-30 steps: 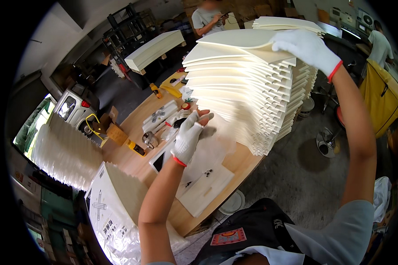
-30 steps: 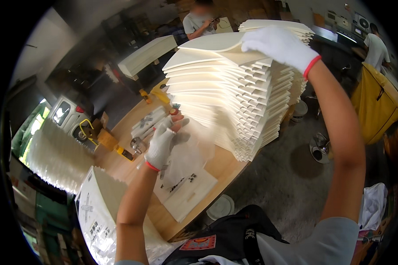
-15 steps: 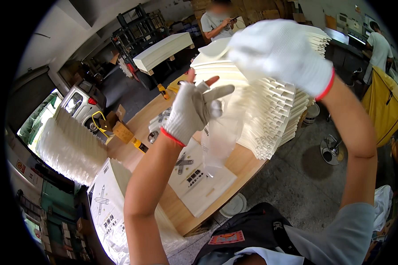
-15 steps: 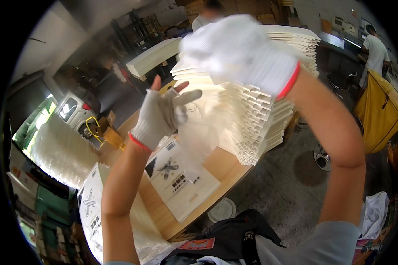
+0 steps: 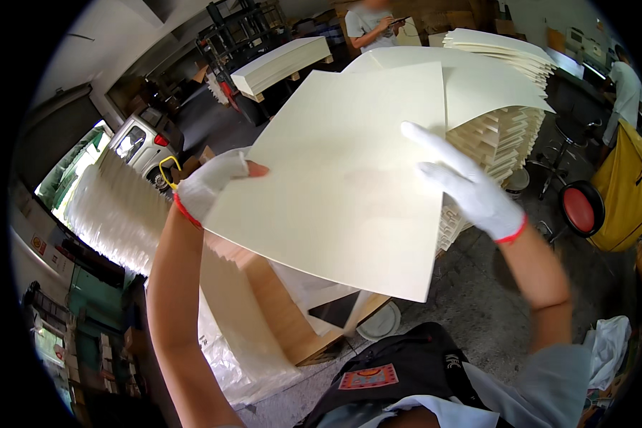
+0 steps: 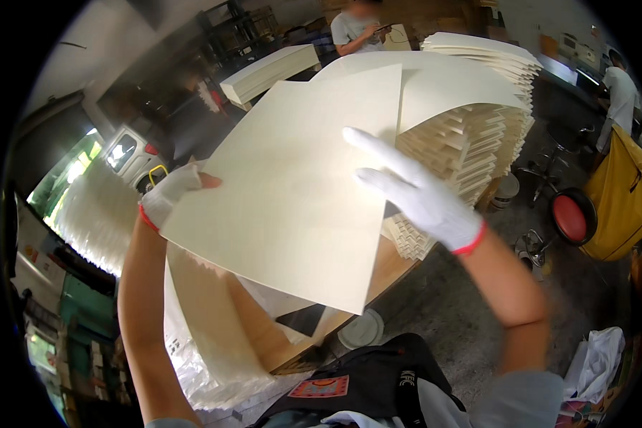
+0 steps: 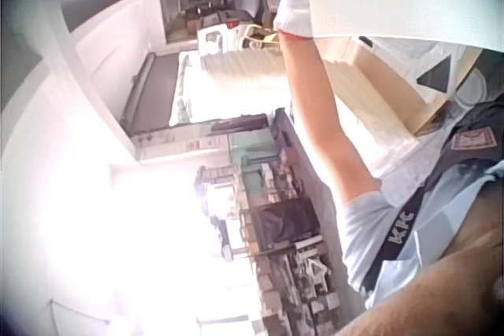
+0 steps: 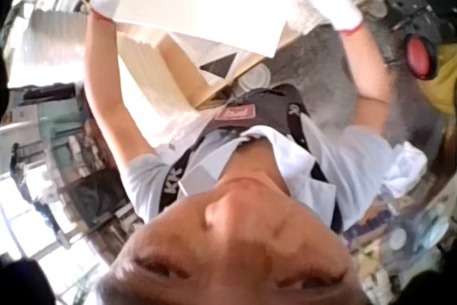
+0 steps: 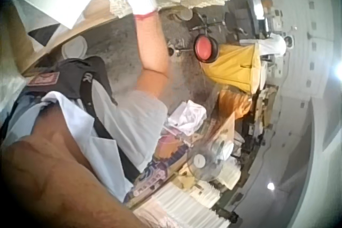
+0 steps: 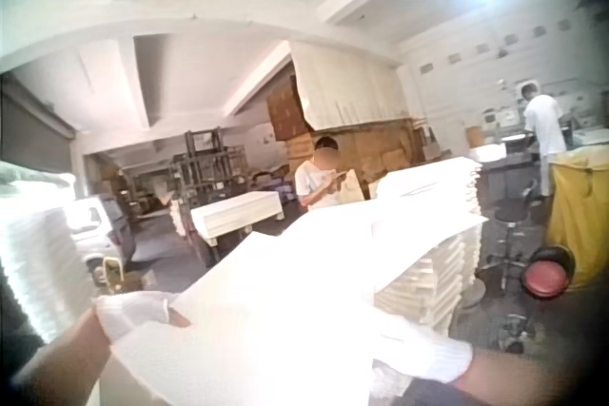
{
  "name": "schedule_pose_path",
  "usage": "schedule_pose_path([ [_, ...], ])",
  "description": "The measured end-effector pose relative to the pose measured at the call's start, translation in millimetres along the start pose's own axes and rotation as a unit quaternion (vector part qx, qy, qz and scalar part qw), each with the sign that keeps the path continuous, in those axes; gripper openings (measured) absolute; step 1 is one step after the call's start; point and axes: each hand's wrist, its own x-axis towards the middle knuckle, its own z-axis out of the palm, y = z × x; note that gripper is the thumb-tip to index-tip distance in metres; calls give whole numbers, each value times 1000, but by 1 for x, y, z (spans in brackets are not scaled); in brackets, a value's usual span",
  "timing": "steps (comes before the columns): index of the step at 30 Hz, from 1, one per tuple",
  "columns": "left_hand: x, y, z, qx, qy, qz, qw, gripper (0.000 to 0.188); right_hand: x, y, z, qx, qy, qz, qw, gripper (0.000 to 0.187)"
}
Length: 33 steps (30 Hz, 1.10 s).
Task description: The person packs stacks of white paper sheets into clear plastic packaging bags. They repeatedly pick up a stack of paper, insert it into a bag, and place the packaged unit onto a growing pile on the table.
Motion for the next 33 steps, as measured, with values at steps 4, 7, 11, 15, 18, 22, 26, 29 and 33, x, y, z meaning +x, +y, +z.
schedule_pose_path([
  [4, 7, -22, 38, 50, -61, 81, 994, 51, 9, 6, 68, 58, 40, -2, 998, 63],
  [7, -1, -6, 111, 217, -56, 38, 974, 82, 12, 19, 96, 36, 49, 58, 996, 70],
  [11, -17, -75, 146, 247, 41, 180, 951, 80, 11, 55, 115, 40, 45, 109, 992, 44],
  [15, -26, -116, 124, -237, 90, -13, 967, 78, -9, 79, 112, -27, 19, 32, 999, 33],
  [18, -36, -174, 88, -357, 208, 7, 911, 59, -25, 68, 102, -201, -89, 42, 975, 28],
  [22, -65, -204, 49, -431, 108, 114, 888, 53, -38, 101, 111, -427, -192, -108, 877, 28],
  [26, -82, -182, 128, 51, 93, 162, 981, 47, -38, 109, 141, -443, -354, -109, 816, 27],
  [29, -103, -172, 188, 94, 12, 128, 987, 40, -22, 112, 147, -211, -465, 72, 857, 26],
  [33, -141, -247, 244, 14, 188, 164, 968, 28, -33, 184, 168, 150, -383, 223, 884, 30],
])
